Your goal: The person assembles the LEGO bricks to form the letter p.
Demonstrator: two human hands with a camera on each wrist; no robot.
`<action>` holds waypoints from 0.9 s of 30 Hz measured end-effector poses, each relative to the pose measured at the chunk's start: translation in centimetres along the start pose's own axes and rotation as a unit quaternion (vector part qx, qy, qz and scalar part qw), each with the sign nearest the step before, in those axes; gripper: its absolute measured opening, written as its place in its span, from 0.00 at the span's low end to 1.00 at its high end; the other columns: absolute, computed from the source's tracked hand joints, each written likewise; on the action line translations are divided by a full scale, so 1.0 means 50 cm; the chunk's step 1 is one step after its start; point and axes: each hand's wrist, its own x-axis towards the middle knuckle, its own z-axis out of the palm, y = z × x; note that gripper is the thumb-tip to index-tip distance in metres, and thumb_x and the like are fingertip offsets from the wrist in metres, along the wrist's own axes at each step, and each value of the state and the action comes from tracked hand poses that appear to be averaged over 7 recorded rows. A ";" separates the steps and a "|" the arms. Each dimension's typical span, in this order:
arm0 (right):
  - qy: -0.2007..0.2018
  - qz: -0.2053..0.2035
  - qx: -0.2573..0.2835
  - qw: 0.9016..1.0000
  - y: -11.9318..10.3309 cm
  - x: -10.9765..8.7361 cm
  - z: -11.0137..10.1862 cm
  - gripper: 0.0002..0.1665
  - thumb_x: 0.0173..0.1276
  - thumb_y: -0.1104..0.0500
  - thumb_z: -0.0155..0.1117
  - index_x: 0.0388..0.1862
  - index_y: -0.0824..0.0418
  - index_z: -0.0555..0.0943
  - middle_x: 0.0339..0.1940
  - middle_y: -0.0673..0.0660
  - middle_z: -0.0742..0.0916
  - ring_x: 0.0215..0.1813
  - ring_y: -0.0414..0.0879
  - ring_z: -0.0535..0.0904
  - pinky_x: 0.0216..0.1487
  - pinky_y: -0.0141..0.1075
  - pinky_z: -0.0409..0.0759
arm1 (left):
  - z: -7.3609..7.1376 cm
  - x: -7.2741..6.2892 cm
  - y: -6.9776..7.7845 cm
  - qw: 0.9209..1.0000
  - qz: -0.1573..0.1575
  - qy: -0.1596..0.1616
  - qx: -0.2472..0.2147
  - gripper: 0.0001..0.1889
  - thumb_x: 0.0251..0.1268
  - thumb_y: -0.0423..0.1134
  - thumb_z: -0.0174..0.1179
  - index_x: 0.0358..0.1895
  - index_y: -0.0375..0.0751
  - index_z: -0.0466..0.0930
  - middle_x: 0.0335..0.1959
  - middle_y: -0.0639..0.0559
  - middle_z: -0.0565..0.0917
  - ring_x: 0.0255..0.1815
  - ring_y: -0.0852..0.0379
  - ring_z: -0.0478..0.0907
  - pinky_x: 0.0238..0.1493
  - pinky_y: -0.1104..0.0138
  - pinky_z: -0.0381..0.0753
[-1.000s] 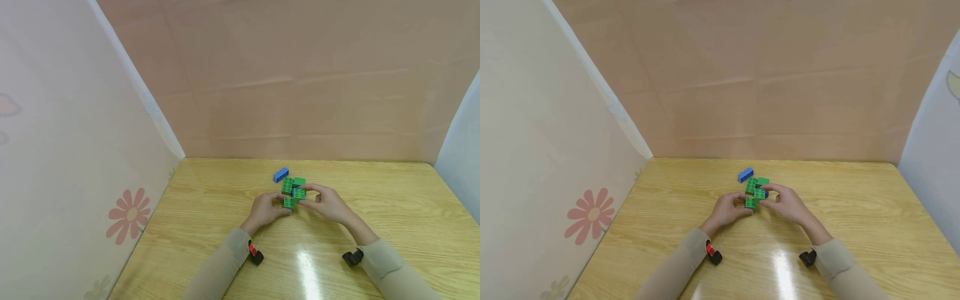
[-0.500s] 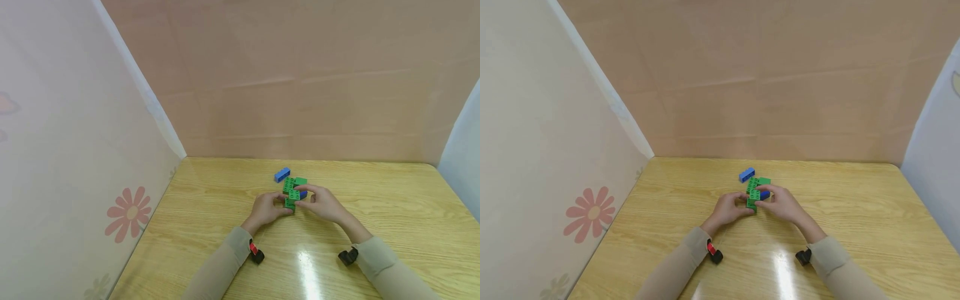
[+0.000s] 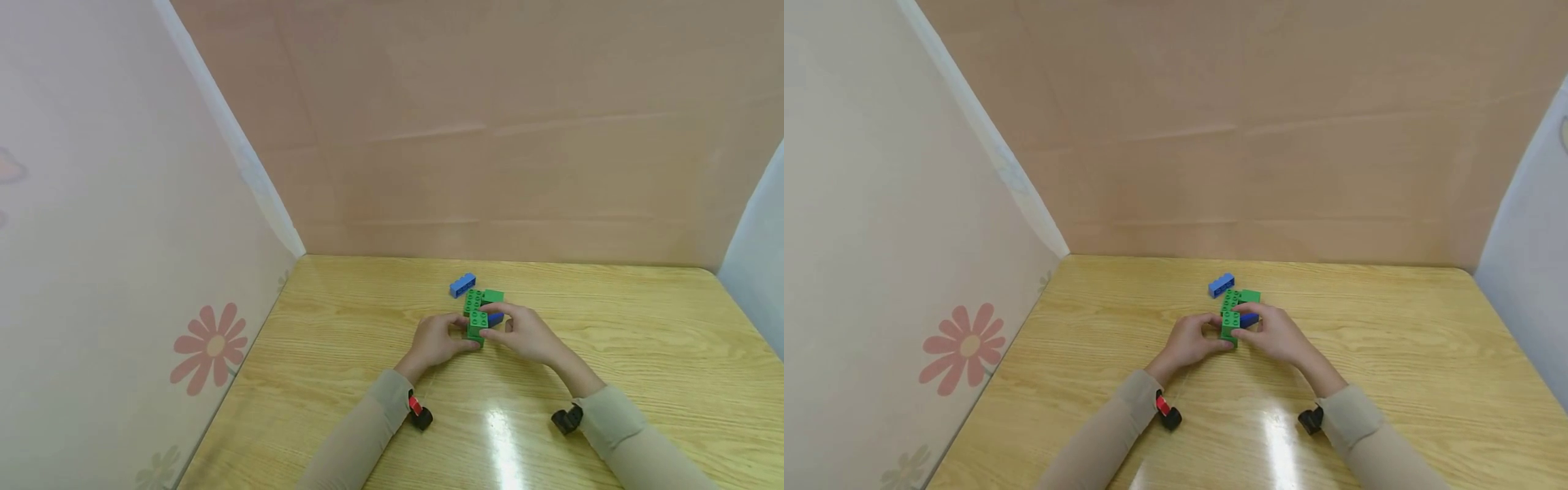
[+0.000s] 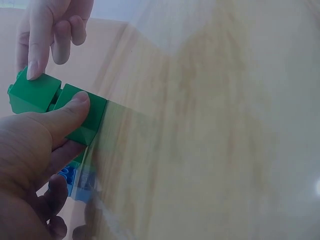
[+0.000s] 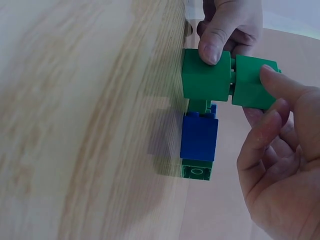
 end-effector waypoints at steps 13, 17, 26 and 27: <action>-0.002 -0.013 -0.049 0.999 -0.011 -0.001 0.004 0.30 0.72 0.50 0.72 0.68 0.60 0.79 0.15 0.47 0.71 0.16 0.39 0.64 0.17 0.33 0.65 | 0.002 0.002 -0.006 1.000 0.000 -0.009 0.000 0.23 0.57 0.60 0.77 0.53 0.56 0.89 0.47 0.72 0.87 0.58 0.64 0.80 0.71 0.50 0.66; 0.005 -0.023 -0.072 0.997 -0.010 -0.002 0.006 0.29 0.72 0.50 0.73 0.67 0.60 0.80 0.20 0.49 0.76 0.17 0.40 0.66 0.19 0.34 0.68 | 0.002 0.002 -0.003 1.000 -0.003 -0.009 0.001 0.24 0.57 0.60 0.76 0.54 0.54 0.89 0.48 0.71 0.87 0.58 0.63 0.81 0.71 0.50 0.66; 0.017 -0.046 -0.119 0.992 -0.008 -0.002 0.011 0.29 0.72 0.49 0.73 0.66 0.63 0.81 0.26 0.49 0.79 0.19 0.40 0.68 0.21 0.35 0.69 | 0.003 -0.001 -0.002 1.000 -0.005 -0.010 0.003 0.24 0.58 0.59 0.77 0.55 0.54 0.88 0.48 0.70 0.87 0.58 0.62 0.81 0.72 0.48 0.64; 0.017 -0.045 -0.123 0.991 -0.008 -0.003 0.012 0.29 0.72 0.50 0.73 0.66 0.63 0.81 0.26 0.49 0.79 0.19 0.39 0.68 0.21 0.35 0.69 | 0.003 -0.003 -0.001 1.000 -0.005 -0.010 0.002 0.24 0.58 0.59 0.77 0.55 0.54 0.88 0.48 0.70 0.88 0.58 0.62 0.81 0.72 0.48 0.64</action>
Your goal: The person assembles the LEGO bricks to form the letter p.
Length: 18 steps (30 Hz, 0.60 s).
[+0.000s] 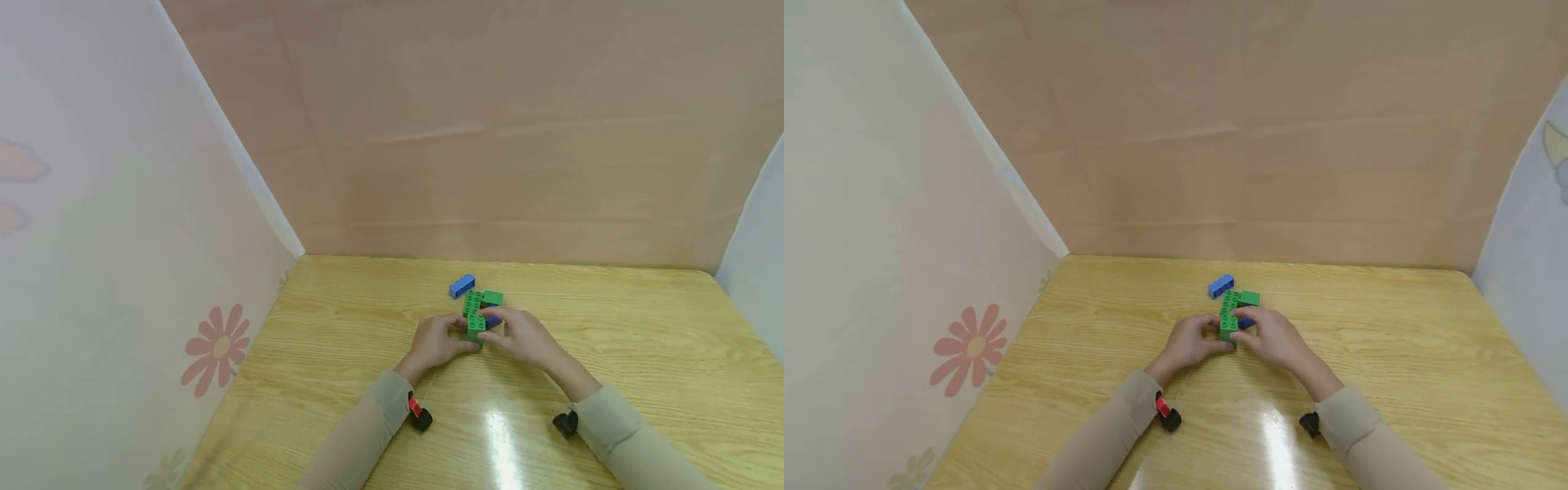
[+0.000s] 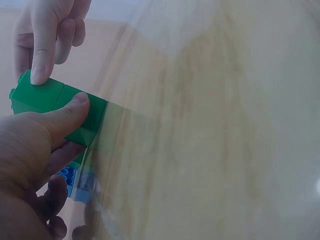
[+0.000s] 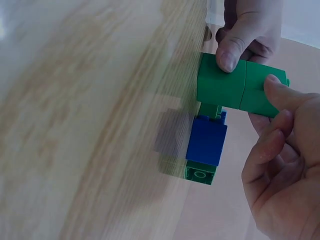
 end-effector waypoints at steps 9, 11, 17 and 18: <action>0.006 -0.016 -0.012 1.000 0.002 0.001 0.003 0.29 0.73 0.50 0.72 0.66 0.63 0.80 0.29 0.49 0.80 0.18 0.39 0.67 0.20 0.35 0.68 | -0.004 -0.001 0.004 1.000 -0.016 -0.005 0.001 0.25 0.58 0.60 0.76 0.56 0.54 0.88 0.49 0.71 0.87 0.59 0.61 0.81 0.72 0.48 0.64; 0.007 -0.014 -0.010 1.000 0.003 0.001 0.004 0.29 0.73 0.50 0.72 0.67 0.63 0.80 0.27 0.49 0.79 0.18 0.39 0.67 0.20 0.35 0.68 | -0.004 -0.001 0.003 1.000 -0.019 -0.004 0.002 0.25 0.58 0.60 0.76 0.56 0.55 0.88 0.48 0.71 0.87 0.59 0.61 0.81 0.72 0.49 0.65; -0.003 0.005 0.016 1.000 0.011 0.001 0.006 0.30 0.72 0.48 0.72 0.67 0.61 0.80 0.25 0.50 0.78 0.17 0.39 0.65 0.19 0.34 0.68 | -0.001 -0.001 0.003 1.000 -0.019 -0.009 -0.005 0.26 0.57 0.60 0.76 0.56 0.54 0.88 0.49 0.71 0.87 0.59 0.61 0.80 0.71 0.49 0.66; -0.005 0.007 0.022 1.000 0.012 0.001 0.006 0.30 0.72 0.48 0.72 0.67 0.61 0.80 0.24 0.50 0.78 0.16 0.39 0.65 0.19 0.34 0.68 | -0.001 0.000 0.003 1.000 -0.018 -0.010 -0.005 0.26 0.57 0.60 0.76 0.57 0.54 0.88 0.49 0.71 0.87 0.60 0.61 0.80 0.72 0.49 0.66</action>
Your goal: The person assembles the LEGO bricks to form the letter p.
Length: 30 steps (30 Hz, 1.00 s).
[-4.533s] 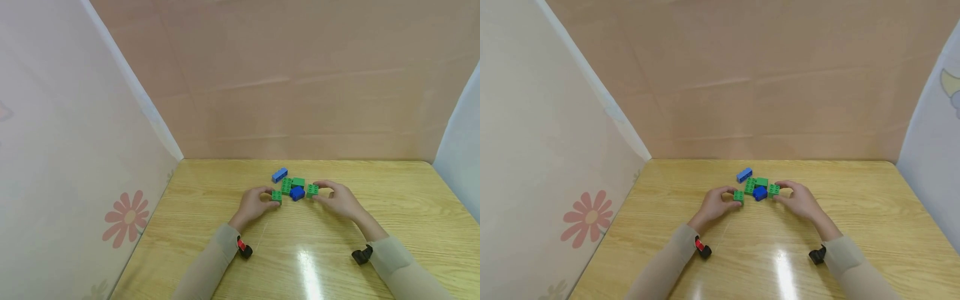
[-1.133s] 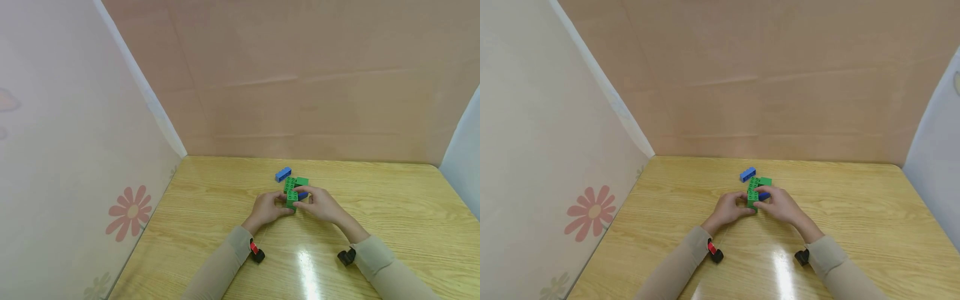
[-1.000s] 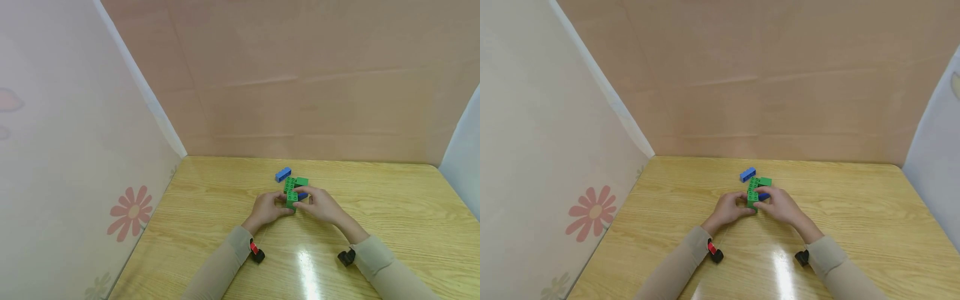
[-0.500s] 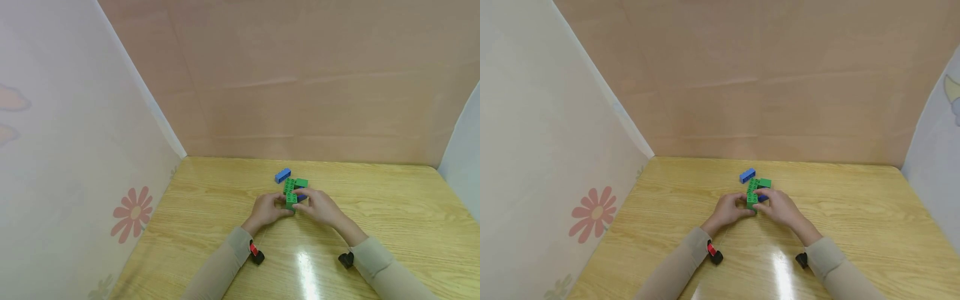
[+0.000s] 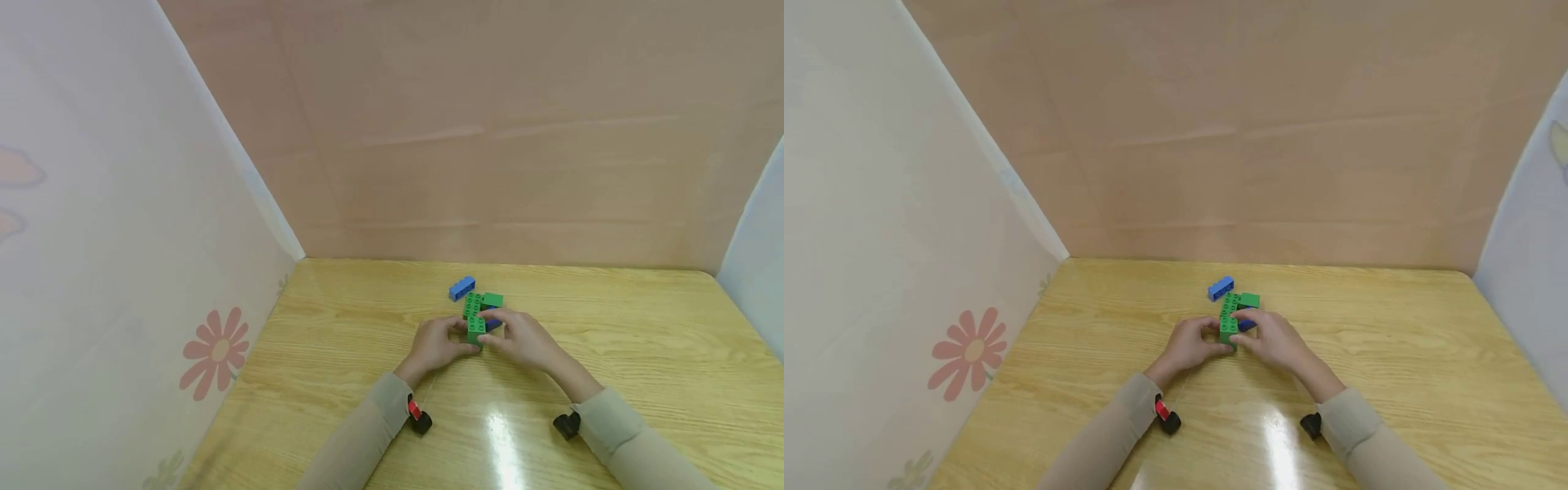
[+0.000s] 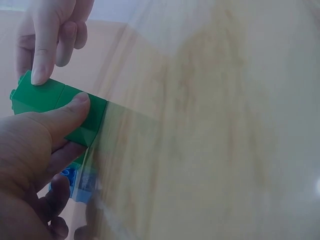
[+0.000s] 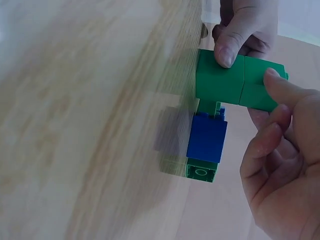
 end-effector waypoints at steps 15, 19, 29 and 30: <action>-0.022 -0.016 0.073 0.997 0.015 0.005 -0.013 0.36 0.68 0.48 0.77 0.71 0.58 0.78 0.12 0.45 0.70 0.14 0.36 0.62 0.16 0.32 0.65 | -0.003 0.005 -0.013 1.000 0.018 0.007 0.002 0.26 0.56 0.61 0.77 0.55 0.55 0.87 0.49 0.72 0.86 0.57 0.64 0.81 0.71 0.50 0.67; -0.023 -0.014 0.084 0.996 0.012 0.008 -0.036 0.33 0.70 0.52 0.75 0.71 0.57 0.78 0.26 0.51 0.83 0.14 0.36 0.62 0.15 0.32 0.65 | -0.011 0.005 -0.008 1.000 0.021 0.008 -0.013 0.26 0.55 0.60 0.78 0.56 0.55 0.87 0.50 0.72 0.86 0.58 0.65 0.80 0.70 0.51 0.68; -0.027 0.005 0.097 0.995 -0.004 0.026 -0.091 0.30 0.75 0.51 0.69 0.71 0.62 0.77 0.24 0.55 0.82 0.13 0.36 0.60 0.14 0.32 0.63 | -0.040 0.004 0.021 0.998 0.017 0.013 -0.057 0.26 0.56 0.60 0.77 0.56 0.56 0.87 0.49 0.72 0.86 0.60 0.63 0.79 0.63 0.58 0.75; -0.028 0.010 0.096 0.995 -0.006 0.028 -0.096 0.30 0.76 0.50 0.69 0.71 0.61 0.77 0.19 0.53 0.78 0.13 0.36 0.59 0.14 0.32 0.63 | -0.043 0.004 0.024 0.998 0.018 0.014 -0.060 0.26 0.56 0.60 0.77 0.56 0.56 0.87 0.49 0.72 0.86 0.60 0.64 0.79 0.62 0.59 0.76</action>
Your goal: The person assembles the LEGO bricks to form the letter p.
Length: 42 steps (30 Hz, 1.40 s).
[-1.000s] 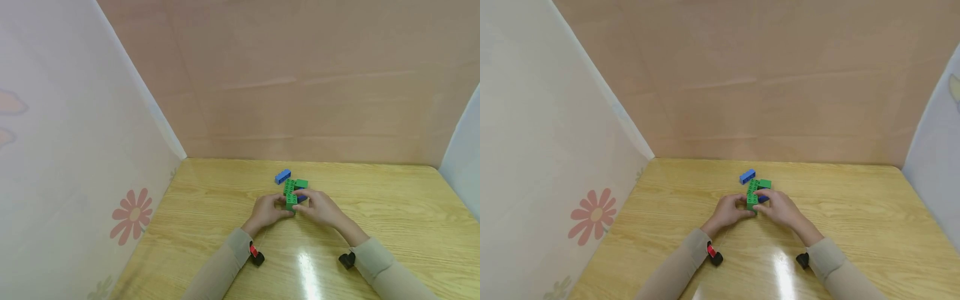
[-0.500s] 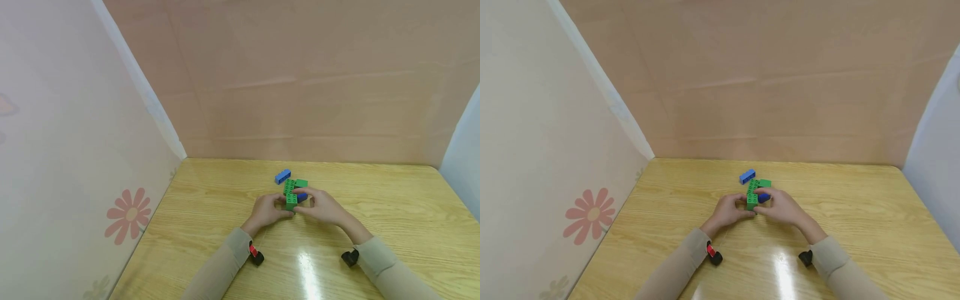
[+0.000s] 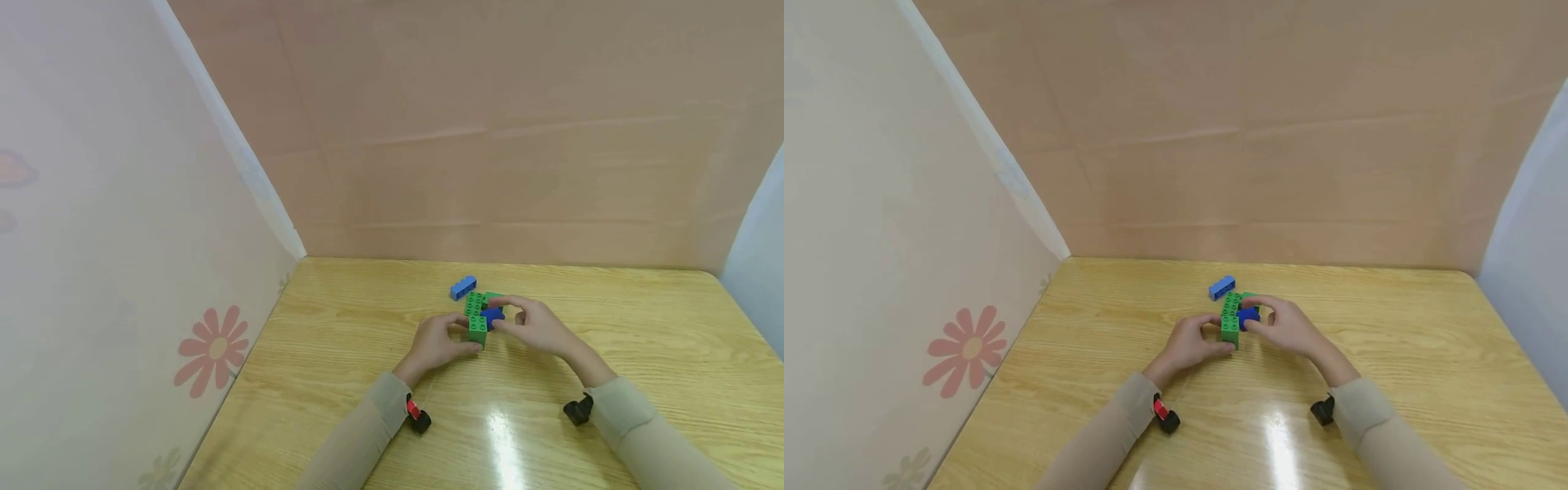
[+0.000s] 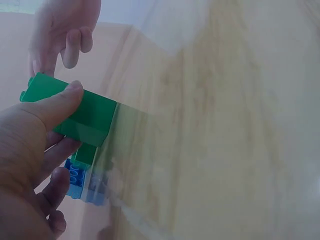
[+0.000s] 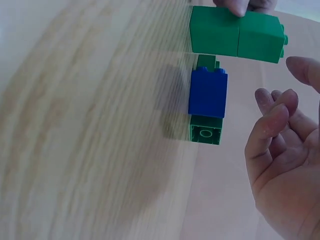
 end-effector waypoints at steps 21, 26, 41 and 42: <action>0.026 0.024 -0.050 0.998 -0.039 0.072 -0.034 0.27 0.79 0.50 0.64 0.71 0.62 0.77 0.66 0.61 0.83 0.39 0.54 0.78 0.38 0.42 0.77 | -0.045 -0.027 0.027 0.997 0.043 -0.007 -0.061 0.25 0.60 0.56 0.76 0.57 0.51 0.87 0.50 0.69 0.86 0.27 0.64 0.72 0.32 0.71 0.75; 0.023 0.021 -0.047 0.998 -0.026 0.098 -0.043 0.29 0.80 0.49 0.63 0.72 0.63 0.75 0.67 0.62 0.81 0.68 0.65 0.73 0.60 0.61 0.76 | -0.047 -0.027 0.029 0.998 0.042 -0.004 -0.048 0.24 0.61 0.55 0.75 0.57 0.50 0.87 0.50 0.69 0.86 0.36 0.63 0.77 0.44 0.71 0.77; -0.008 0.031 -0.027 0.999 0.025 0.159 -0.046 0.33 0.80 0.48 0.63 0.73 0.67 0.72 0.68 0.66 0.79 0.72 0.67 0.69 0.65 0.66 0.71 | -0.037 -0.022 0.025 0.998 0.038 -0.002 -0.051 0.24 0.61 0.55 0.75 0.57 0.50 0.87 0.48 0.70 0.86 0.22 0.65 0.69 0.34 0.72 0.75; -0.010 0.034 -0.024 0.999 0.029 0.161 -0.046 0.33 0.80 0.48 0.63 0.74 0.67 0.72 0.68 0.67 0.79 0.72 0.68 0.70 0.65 0.65 0.72 | -0.036 -0.022 0.025 0.998 0.037 -0.002 -0.052 0.24 0.61 0.56 0.75 0.57 0.50 0.87 0.48 0.70 0.86 0.22 0.65 0.70 0.35 0.72 0.76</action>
